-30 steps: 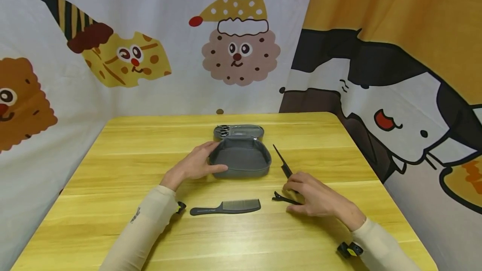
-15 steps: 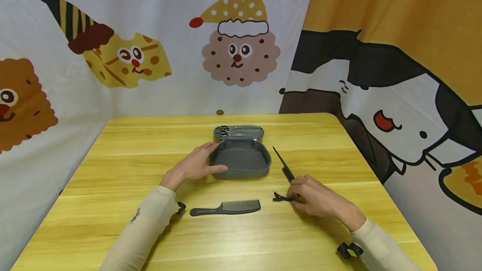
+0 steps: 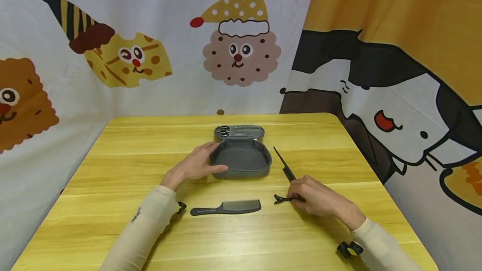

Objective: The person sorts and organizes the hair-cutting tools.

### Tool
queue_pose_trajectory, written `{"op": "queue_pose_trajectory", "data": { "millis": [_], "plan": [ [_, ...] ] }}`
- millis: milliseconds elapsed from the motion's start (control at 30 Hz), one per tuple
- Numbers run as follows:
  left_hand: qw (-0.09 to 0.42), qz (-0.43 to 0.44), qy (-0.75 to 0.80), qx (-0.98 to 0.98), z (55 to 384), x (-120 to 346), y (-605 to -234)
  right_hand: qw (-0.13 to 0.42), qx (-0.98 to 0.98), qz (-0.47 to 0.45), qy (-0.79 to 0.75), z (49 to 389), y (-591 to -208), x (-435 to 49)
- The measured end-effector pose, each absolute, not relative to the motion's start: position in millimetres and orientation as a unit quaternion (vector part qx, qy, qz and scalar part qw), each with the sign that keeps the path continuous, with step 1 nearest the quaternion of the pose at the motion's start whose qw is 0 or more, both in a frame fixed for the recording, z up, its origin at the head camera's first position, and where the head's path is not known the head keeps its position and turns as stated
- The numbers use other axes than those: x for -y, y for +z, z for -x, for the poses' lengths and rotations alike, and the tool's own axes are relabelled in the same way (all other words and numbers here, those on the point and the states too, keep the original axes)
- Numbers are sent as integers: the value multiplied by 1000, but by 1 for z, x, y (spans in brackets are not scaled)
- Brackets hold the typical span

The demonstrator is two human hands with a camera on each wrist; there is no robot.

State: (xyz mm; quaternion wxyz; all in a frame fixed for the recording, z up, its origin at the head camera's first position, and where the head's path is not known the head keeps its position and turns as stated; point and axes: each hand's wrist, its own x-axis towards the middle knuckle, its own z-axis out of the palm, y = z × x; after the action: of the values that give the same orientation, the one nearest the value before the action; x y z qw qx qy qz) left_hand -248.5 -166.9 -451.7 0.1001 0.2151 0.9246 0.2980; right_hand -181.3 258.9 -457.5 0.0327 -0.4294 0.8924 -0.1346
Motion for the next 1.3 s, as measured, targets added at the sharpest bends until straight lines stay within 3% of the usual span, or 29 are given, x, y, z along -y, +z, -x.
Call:
{"op": "queue_pose_trajectory", "data": {
  "millis": [367,1300],
  "plan": [
    [98,-216,303,-923,249,168,-453,87,-896,407,-154,185,-454,-260],
    [91,-222,302,-923,249,168,-454,-36,-891,416,-178,232,-415,-229]
  ]
}}
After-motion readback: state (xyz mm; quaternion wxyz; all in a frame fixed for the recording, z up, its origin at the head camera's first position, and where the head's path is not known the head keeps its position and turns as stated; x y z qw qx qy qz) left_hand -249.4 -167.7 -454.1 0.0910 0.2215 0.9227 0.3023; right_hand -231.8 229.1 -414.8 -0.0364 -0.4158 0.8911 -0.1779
